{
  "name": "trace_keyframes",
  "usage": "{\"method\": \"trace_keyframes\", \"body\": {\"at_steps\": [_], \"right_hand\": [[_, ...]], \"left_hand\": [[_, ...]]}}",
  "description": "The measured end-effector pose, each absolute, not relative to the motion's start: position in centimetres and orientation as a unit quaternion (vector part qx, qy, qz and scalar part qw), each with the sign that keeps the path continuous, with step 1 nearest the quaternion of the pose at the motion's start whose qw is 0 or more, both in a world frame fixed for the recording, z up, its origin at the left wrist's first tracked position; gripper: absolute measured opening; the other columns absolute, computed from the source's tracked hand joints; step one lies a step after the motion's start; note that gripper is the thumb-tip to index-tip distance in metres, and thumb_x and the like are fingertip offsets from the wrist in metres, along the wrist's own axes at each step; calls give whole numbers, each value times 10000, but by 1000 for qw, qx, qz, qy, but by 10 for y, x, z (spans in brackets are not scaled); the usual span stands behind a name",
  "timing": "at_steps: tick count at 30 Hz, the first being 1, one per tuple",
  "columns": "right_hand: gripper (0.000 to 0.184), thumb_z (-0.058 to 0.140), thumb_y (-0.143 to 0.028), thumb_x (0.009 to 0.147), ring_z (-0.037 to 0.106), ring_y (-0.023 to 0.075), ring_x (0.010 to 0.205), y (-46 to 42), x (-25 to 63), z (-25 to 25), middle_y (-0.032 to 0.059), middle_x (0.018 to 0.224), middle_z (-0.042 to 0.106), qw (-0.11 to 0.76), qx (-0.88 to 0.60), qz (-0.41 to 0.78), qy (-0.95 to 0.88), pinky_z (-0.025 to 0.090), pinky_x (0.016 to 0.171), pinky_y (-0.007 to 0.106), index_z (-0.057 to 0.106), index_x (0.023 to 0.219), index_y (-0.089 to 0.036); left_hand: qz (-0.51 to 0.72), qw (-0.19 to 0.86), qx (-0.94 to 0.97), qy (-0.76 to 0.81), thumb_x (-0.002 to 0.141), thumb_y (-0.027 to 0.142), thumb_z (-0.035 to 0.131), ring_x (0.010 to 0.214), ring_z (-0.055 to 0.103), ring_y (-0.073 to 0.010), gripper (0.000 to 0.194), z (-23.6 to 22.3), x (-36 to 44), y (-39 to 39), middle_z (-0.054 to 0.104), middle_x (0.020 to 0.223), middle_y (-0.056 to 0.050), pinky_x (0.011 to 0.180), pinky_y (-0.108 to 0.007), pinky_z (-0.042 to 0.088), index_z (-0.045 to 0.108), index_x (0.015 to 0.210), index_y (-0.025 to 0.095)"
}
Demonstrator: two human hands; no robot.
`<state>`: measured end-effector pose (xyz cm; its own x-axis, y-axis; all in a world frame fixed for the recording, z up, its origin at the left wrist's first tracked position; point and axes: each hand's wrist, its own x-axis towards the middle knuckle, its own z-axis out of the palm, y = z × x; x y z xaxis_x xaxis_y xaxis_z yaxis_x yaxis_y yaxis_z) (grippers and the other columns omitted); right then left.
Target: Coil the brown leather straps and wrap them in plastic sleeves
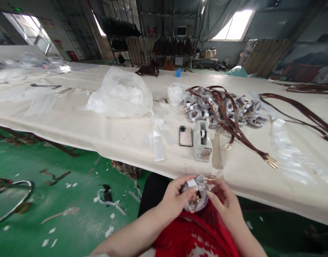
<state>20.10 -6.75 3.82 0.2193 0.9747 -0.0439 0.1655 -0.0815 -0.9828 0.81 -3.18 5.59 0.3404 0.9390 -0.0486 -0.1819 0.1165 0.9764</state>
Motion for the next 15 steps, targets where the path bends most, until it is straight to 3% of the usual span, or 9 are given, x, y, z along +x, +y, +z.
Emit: {"method": "trace_keyframes", "body": {"at_steps": [2, 4, 8, 10, 15], "right_hand": [[463, 788, -478, 732, 643, 240, 797, -67, 199, 36, 62, 874, 731, 471, -569, 480, -474, 525, 738, 327, 694, 1096, -207], [399, 744, -505, 774, 652, 240, 812, -69, 193, 35, 68, 897, 741, 452, -537, 540, -464, 527, 745, 323, 721, 1031, -201], [358, 683, -509, 837, 652, 236, 828, -72, 182, 32, 53, 861, 731, 440, -534, 558, -459, 528, 764, 323, 725, 1012, -199], [343, 683, -502, 841, 650, 249, 851, -72, 181, 31, 54, 842, 724, 437, -540, 547, -467, 529, 779, 336, 726, 986, -195], [373, 700, -517, 820, 652, 244, 819, -72, 181, 30, 75, 898, 740, 451, -543, 559, -436, 530, 752, 334, 716, 980, -180]], "left_hand": [[402, 717, 444, 357, 834, 518, 681, 616, 598, -139, 546, 53, 9, -30, 668, 708, -34, 612, -252, 511, 655, 1219, 132], [394, 717, 454, 353, 847, 537, 653, 627, 605, -144, 543, 51, 8, -28, 684, 740, -40, 622, -260, 514, 657, 1218, 140], [410, 536, 628, 387, 911, 377, 585, 960, 669, -217, 339, 54, 2, -23, 726, 1078, -87, 891, -345, 527, 684, 1182, 198], [413, 452, 686, 393, 910, 287, 571, 1058, 650, -221, 307, 57, -1, -20, 715, 1149, -82, 973, -357, 493, 678, 1189, 218], [384, 476, 687, 393, 857, 254, 636, 1018, 669, -214, 353, 59, -3, -16, 718, 1145, -90, 951, -326, 506, 669, 1203, 192]]}}
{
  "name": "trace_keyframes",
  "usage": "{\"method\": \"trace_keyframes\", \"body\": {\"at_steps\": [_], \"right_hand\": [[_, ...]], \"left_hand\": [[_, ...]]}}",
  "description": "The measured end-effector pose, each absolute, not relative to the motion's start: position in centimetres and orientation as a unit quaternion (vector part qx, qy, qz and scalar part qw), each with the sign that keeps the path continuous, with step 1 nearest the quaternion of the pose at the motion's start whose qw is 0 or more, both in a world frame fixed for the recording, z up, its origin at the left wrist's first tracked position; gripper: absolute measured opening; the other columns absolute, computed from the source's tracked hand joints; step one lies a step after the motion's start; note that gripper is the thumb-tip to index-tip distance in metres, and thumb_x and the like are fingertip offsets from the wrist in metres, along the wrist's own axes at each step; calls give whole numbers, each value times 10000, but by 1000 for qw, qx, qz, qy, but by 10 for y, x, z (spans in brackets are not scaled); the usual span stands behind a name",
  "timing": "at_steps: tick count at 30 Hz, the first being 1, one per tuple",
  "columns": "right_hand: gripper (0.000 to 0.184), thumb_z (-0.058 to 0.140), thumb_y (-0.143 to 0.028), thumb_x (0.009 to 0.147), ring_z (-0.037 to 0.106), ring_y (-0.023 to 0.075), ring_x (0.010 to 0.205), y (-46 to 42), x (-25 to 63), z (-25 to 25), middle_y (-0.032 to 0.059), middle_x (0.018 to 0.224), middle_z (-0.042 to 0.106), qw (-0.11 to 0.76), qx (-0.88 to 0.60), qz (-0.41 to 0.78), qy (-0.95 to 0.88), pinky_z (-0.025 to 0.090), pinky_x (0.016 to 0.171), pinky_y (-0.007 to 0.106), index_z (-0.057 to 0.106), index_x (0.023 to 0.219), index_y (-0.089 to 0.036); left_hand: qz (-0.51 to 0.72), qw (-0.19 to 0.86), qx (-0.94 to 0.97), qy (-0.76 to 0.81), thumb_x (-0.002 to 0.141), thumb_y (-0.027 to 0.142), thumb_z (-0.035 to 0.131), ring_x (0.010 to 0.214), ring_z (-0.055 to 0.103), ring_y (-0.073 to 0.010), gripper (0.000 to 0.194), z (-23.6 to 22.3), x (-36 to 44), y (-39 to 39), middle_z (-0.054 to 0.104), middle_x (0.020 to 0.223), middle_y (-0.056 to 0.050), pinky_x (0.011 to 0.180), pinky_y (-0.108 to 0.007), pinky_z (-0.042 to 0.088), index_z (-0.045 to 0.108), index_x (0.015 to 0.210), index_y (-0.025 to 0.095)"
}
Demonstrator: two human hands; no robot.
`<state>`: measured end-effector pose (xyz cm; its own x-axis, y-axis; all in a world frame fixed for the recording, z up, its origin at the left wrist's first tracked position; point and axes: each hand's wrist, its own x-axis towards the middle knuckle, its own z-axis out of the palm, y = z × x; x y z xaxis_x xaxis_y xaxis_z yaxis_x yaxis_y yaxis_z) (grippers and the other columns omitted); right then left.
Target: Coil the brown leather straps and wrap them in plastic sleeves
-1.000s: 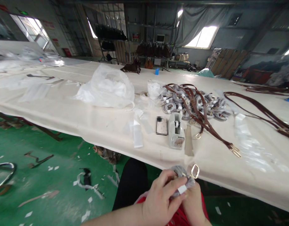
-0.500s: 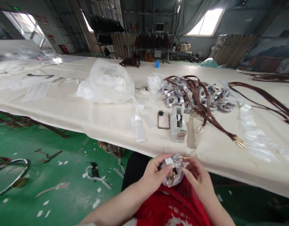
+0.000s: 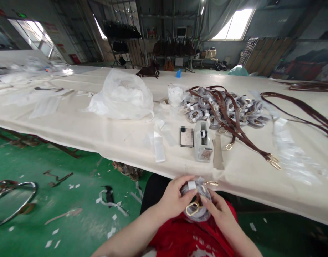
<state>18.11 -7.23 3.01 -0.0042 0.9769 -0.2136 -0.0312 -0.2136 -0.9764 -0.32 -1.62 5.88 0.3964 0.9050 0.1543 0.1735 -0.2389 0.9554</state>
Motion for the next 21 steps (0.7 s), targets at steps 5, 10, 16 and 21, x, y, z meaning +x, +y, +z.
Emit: {"method": "trace_keyframes", "body": {"at_steps": [5, 10, 16, 21], "right_hand": [[382, 682, -544, 824, 636, 227, 728, -71, 182, 25, 63, 772, 714, 454, -599, 487, -445, 512, 668, 303, 697, 845, -163], [373, 711, -502, 814, 679, 273, 840, -73, 188, 27, 102, 890, 744, 456, -605, 471, -452, 542, 777, 344, 710, 951, -155], [367, 730, -459, 812, 692, 275, 885, -79, 194, 23, 128, 1005, 740, 472, -569, 495, -456, 553, 824, 361, 694, 1017, -157], [345, 726, -466, 811, 694, 268, 856, -80, 194, 18, 127, 956, 750, 469, -566, 507, -450, 558, 786, 348, 681, 955, -156]], "left_hand": [[328, 515, 698, 375, 869, 285, 635, 962, 674, -220, 314, 49, 3, -20, 736, 1056, -96, 909, -323, 515, 715, 1159, 194], [310, 547, 677, 381, 809, 288, 695, 956, 678, -243, 342, 43, 8, -26, 736, 1055, -108, 898, -345, 519, 732, 1132, 184], [322, 695, 552, 330, 783, 393, 736, 1009, 686, -278, 496, 36, 8, -29, 717, 1142, -166, 920, -384, 522, 674, 1175, 96], [312, 666, 584, 343, 808, 431, 718, 993, 686, -273, 488, 35, 7, -27, 726, 1109, -151, 913, -360, 520, 696, 1162, 96]]}}
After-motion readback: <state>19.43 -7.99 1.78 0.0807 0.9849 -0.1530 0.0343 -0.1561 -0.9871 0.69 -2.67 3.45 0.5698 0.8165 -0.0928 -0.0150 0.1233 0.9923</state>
